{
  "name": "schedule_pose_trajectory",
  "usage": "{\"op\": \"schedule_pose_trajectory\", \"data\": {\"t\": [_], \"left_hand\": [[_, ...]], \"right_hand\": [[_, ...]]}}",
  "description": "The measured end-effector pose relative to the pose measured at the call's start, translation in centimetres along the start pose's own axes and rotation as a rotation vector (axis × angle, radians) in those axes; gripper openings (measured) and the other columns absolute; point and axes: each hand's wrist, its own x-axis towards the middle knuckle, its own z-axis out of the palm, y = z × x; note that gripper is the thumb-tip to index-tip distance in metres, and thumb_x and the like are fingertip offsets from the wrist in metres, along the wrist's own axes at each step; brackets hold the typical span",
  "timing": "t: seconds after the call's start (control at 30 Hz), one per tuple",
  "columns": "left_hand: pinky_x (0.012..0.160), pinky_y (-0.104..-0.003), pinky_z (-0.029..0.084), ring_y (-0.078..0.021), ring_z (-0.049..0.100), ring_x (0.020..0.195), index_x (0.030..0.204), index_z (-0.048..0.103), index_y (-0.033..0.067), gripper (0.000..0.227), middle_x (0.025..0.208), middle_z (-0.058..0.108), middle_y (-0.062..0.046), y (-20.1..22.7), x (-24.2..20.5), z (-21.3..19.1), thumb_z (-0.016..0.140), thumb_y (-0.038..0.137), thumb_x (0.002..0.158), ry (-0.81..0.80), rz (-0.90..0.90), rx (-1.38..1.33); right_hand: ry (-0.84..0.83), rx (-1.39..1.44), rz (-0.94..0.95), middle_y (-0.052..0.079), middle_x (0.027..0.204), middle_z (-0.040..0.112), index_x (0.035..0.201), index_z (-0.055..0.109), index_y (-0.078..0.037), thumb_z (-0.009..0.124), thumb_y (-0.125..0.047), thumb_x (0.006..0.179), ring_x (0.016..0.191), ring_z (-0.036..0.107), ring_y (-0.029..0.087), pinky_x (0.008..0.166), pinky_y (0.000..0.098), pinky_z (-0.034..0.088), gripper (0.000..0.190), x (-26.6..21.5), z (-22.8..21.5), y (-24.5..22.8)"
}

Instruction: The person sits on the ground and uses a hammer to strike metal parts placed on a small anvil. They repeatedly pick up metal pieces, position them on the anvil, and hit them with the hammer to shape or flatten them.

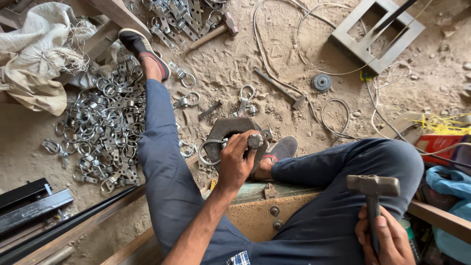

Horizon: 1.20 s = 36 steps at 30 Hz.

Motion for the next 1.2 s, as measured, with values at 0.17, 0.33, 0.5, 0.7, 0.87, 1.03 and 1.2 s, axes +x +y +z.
{"op": "schedule_pose_trajectory", "data": {"t": [0.17,0.33,0.5,0.7,0.87,1.03,1.2], "left_hand": [[0.085,-0.039,0.059,-0.0298,0.072,0.100,0.127,0.066,0.0017,0.037,0.109,0.074,-0.014,-0.4,0.0,0.2,0.073,0.003,0.091,0.024,0.034,-0.088],[0.084,-0.040,0.057,-0.0313,0.071,0.097,0.129,0.066,0.0025,0.039,0.104,0.072,-0.015,-0.7,0.0,0.4,0.075,0.003,0.092,0.056,0.071,-0.156],[0.080,-0.040,0.057,-0.0325,0.070,0.093,0.127,0.067,0.0026,0.040,0.100,0.072,-0.017,-0.8,-0.1,0.5,0.076,0.003,0.088,0.099,0.056,-0.181],[0.073,-0.036,0.060,-0.0290,0.073,0.086,0.126,0.068,0.0040,0.037,0.099,0.072,-0.016,-1.9,-0.2,1.4,0.078,0.010,0.091,0.069,-0.017,-0.181],[0.070,-0.036,0.060,-0.0290,0.073,0.084,0.125,0.069,0.0039,0.036,0.100,0.071,-0.017,-2.8,-0.2,2.6,0.078,0.014,0.092,0.111,0.008,-0.203],[0.072,-0.042,0.057,-0.0339,0.070,0.083,0.117,0.071,0.0046,0.034,0.091,0.069,-0.018,-3.2,0.3,3.2,0.079,0.011,0.084,0.156,0.043,-0.205],[0.073,-0.043,0.055,-0.0363,0.069,0.084,0.124,0.068,0.0040,0.036,0.096,0.069,-0.018,-2.1,0.0,2.2,0.075,0.011,0.090,0.153,0.044,-0.294]], "right_hand": [[0.046,-0.016,-0.197,0.008,0.059,0.052,0.121,0.059,0.002,0.046,-0.035,0.108,0.034,0.037,0.010,0.031,0.0250,0.028,0.041,-1.9,2.2,-1.1],[0.149,-0.244,-0.256,0.004,0.057,0.052,0.111,0.063,-0.003,0.045,-0.031,0.107,0.042,0.042,0.009,0.039,0.0265,0.028,0.033,-4.2,8.2,-4.9],[0.034,-0.655,-0.711,0.008,0.055,0.051,0.105,0.062,-0.003,0.054,-0.019,0.104,0.048,0.047,0.013,0.045,0.0322,0.036,0.018,-4.7,14.3,-9.6],[0.200,-0.841,-1.128,0.006,0.056,0.061,0.107,0.063,-0.005,0.058,-0.014,0.095,0.043,0.053,0.018,0.047,0.0360,0.041,0.016,-5.6,12.1,-13.2],[0.249,-1.074,-1.170,0.012,0.072,0.066,0.098,0.064,-0.011,0.063,-0.013,0.087,0.066,0.064,0.029,0.059,0.0424,0.050,0.011,0.6,14.3,-10.0],[0.054,-0.902,-0.635,0.020,0.063,0.067,0.110,0.068,0.001,0.066,-0.019,0.102,0.057,0.063,0.028,0.054,0.0400,0.049,0.022,2.1,15.2,-8.8],[0.179,-0.408,-0.981,0.011,0.087,0.071,0.124,0.065,0.005,0.063,-0.018,0.099,0.067,0.065,0.011,0.062,0.0246,0.052,0.034,-0.2,10.6,2.6]]}}
